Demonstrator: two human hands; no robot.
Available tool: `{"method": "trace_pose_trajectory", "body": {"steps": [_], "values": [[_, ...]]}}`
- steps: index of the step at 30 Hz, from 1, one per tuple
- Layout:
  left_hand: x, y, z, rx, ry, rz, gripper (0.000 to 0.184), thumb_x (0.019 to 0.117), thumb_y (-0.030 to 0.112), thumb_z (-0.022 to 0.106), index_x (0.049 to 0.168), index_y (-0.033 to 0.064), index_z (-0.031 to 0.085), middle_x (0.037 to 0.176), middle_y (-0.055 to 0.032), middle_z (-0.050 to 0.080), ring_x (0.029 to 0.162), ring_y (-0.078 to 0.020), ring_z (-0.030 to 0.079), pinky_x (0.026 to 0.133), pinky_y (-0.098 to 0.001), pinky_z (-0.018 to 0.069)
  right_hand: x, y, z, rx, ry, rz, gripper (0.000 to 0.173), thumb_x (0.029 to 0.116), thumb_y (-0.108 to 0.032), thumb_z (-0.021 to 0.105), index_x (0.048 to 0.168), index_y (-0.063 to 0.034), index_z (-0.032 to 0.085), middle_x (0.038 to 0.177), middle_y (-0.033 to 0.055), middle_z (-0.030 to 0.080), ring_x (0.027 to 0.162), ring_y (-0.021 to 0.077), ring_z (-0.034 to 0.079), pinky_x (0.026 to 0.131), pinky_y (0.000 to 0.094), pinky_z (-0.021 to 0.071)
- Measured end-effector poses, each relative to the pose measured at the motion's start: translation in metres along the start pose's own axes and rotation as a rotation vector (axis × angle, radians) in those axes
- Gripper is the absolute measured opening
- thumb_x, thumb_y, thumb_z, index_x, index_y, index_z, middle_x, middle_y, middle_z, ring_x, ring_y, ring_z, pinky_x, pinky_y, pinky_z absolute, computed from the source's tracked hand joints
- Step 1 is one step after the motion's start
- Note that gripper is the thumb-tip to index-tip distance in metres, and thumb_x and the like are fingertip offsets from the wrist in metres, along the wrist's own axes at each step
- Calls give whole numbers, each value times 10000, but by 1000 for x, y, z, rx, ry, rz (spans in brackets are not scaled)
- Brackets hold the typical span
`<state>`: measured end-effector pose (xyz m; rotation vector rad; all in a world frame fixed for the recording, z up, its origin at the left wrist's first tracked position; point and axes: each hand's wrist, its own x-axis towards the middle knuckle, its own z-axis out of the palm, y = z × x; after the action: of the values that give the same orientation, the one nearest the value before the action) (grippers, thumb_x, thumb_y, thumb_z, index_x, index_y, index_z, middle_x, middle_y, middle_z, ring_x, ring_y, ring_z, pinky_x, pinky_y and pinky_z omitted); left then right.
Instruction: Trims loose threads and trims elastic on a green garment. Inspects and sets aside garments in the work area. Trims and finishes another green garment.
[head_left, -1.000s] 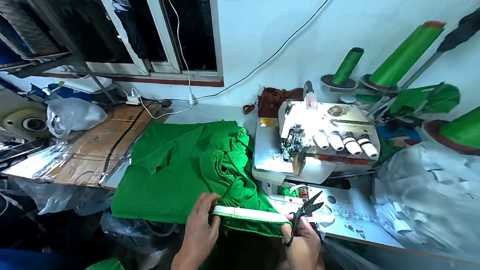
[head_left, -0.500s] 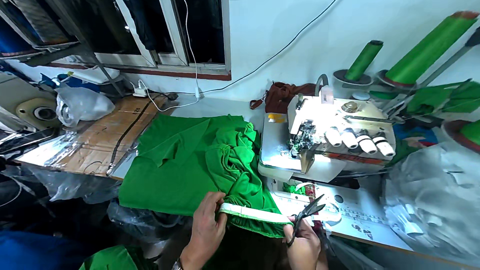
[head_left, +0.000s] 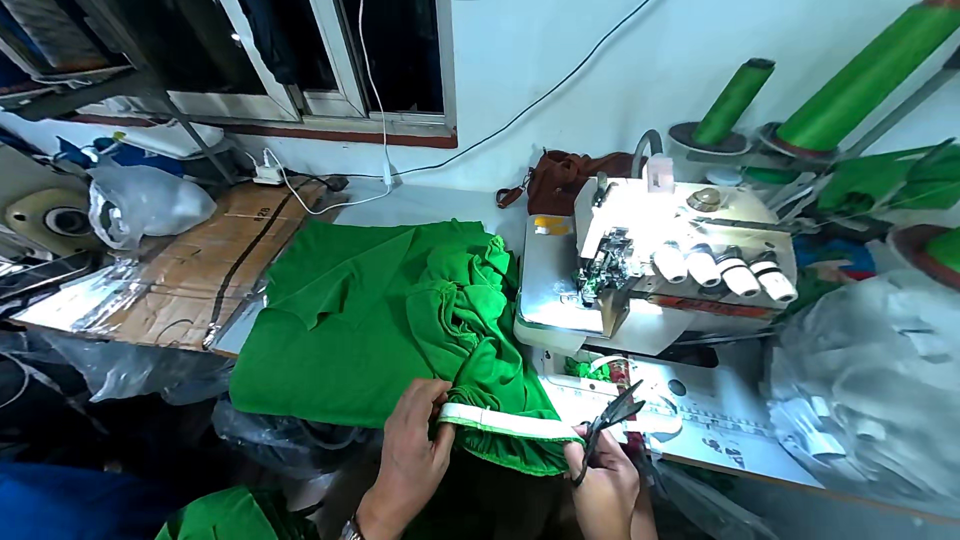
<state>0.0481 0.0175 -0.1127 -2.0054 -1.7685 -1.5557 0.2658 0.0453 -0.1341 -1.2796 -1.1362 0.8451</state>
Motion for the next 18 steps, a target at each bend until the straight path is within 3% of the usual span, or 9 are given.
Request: {"method": "trace_pose_trajectory", "body": {"steps": [8, 18], "values": [[-1, 2, 0, -22, -19, 21, 290, 862, 57, 609, 1150, 55, 642, 1018, -81, 634, 896, -102, 635, 801, -205, 549, -3, 0, -1, 25, -22, 14, 130, 764, 18, 635, 865, -31, 701, 675, -73, 636, 517, -65, 522, 473, 112, 437], [-1, 2, -2, -18, -70, 52, 327, 908, 57, 571, 1186, 172, 698, 1055, -58, 589, 972, -88, 609, 851, -197, 537, -3, 2, -2, 36, -37, 2, 125, 782, 15, 632, 872, -32, 705, 681, -68, 641, 527, -59, 527, 477, 113, 438]]}}
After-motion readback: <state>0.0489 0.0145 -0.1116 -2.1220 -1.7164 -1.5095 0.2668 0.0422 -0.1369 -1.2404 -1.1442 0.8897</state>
